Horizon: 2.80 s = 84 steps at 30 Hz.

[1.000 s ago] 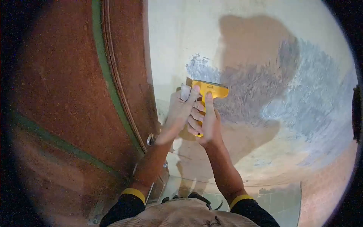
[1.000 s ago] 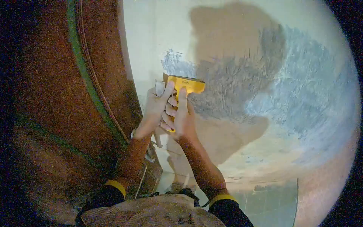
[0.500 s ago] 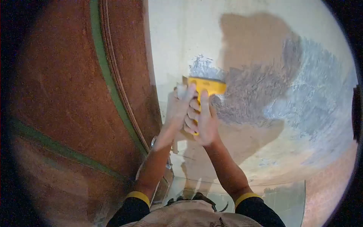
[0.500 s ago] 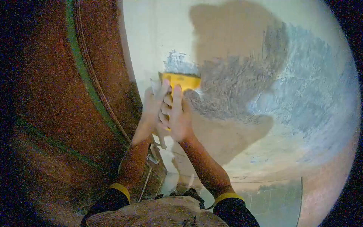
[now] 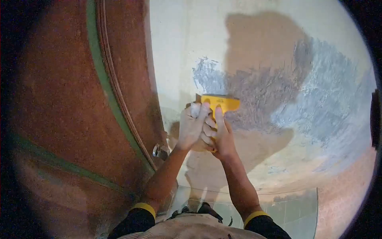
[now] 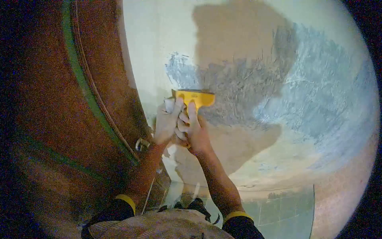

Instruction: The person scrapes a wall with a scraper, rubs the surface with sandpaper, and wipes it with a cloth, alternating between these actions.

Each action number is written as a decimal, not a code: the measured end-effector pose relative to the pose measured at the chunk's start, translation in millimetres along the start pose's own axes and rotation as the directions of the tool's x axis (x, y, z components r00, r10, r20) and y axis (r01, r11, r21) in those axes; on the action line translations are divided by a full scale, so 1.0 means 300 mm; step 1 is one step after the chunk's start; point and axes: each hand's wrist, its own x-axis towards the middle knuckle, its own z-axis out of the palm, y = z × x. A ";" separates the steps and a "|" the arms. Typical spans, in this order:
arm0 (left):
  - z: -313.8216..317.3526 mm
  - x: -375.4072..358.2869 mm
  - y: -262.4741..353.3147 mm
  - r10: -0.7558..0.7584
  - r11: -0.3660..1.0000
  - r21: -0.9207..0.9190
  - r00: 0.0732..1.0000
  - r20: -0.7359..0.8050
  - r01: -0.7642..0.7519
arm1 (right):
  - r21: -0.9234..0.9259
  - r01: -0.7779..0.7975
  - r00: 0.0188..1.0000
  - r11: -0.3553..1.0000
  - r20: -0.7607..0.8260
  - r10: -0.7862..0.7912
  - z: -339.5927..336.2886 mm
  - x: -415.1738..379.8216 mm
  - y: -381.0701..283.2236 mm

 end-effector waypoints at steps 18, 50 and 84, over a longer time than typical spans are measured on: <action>-0.056 0.033 0.041 0.053 0.992 0.115 0.998 0.038 -0.057 | 0.083 -0.030 0.997 0.996 -0.067 0.036 0.065 0.011 0.001; -0.009 0.004 0.002 0.021 1.000 0.010 0.998 0.057 -0.022 | 0.037 -0.069 0.998 0.997 0.012 0.069 0.013 -0.001 -0.045; -0.006 -0.004 0.220 -0.036 0.997 -0.065 0.999 -0.016 0.035 | -0.066 0.004 0.994 0.998 0.108 0.003 0.094 0.069 -0.100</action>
